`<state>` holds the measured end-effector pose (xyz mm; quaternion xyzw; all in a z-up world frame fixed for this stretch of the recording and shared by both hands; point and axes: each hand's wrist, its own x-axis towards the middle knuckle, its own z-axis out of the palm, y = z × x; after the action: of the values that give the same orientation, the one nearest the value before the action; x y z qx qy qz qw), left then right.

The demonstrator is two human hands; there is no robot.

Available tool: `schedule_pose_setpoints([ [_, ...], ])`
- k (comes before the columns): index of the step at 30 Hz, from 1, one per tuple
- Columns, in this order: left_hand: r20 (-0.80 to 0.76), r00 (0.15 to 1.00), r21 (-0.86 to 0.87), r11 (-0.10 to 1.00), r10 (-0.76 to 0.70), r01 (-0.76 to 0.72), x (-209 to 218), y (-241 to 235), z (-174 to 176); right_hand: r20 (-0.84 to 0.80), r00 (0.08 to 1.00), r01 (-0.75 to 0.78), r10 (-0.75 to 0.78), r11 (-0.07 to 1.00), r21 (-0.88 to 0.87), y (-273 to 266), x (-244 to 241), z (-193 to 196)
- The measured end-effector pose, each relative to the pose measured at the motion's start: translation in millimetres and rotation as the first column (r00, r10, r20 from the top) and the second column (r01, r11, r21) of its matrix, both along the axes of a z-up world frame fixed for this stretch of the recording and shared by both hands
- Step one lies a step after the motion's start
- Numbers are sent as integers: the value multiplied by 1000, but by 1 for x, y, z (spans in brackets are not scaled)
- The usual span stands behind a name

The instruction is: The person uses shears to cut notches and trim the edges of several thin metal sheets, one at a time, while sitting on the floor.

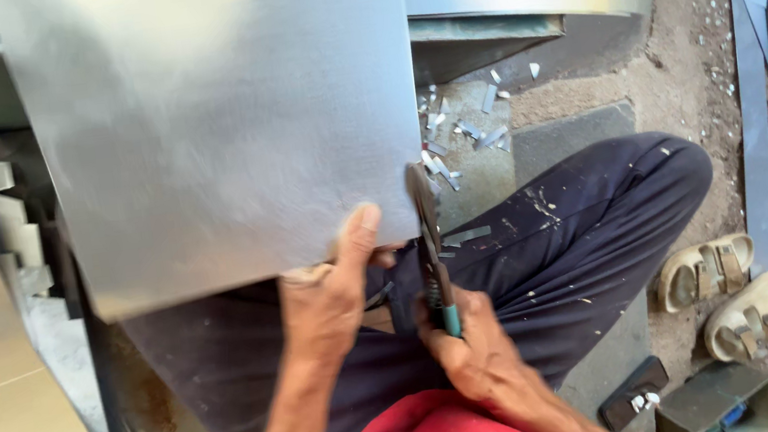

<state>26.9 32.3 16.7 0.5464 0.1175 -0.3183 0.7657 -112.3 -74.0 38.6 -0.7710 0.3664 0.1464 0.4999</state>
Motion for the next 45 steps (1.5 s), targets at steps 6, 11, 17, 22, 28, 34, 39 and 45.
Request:
schedule_pose_setpoints([
  [6,120,846,-324,825,520,-462,36,60,2,-4,884,-453,468,853,-260,-42,-5,18],
  [11,252,842,-55,876,476,-479,20,29,14,-57,948,-304,314,942,141,-42,-15,2],
  [17,436,867,206,911,240,-356,15,50,-2,-73,872,-482,485,874,59,-54,25,29],
  [22,151,858,-223,863,491,-454,13,75,-2,-293,733,-598,614,787,153,-42,84,41],
  [28,123,848,-245,844,516,-478,16,78,-4,-294,582,-747,758,642,176,-32,123,38],
  [34,162,852,-195,863,497,-466,15,81,-9,-254,490,-838,834,531,126,-43,139,42],
  [39,137,859,-247,857,493,-453,15,83,-10,-482,453,-838,750,543,57,-44,146,38],
  [45,125,873,-233,869,471,-436,15,83,-13,-459,482,-809,746,580,94,-56,132,35],
])
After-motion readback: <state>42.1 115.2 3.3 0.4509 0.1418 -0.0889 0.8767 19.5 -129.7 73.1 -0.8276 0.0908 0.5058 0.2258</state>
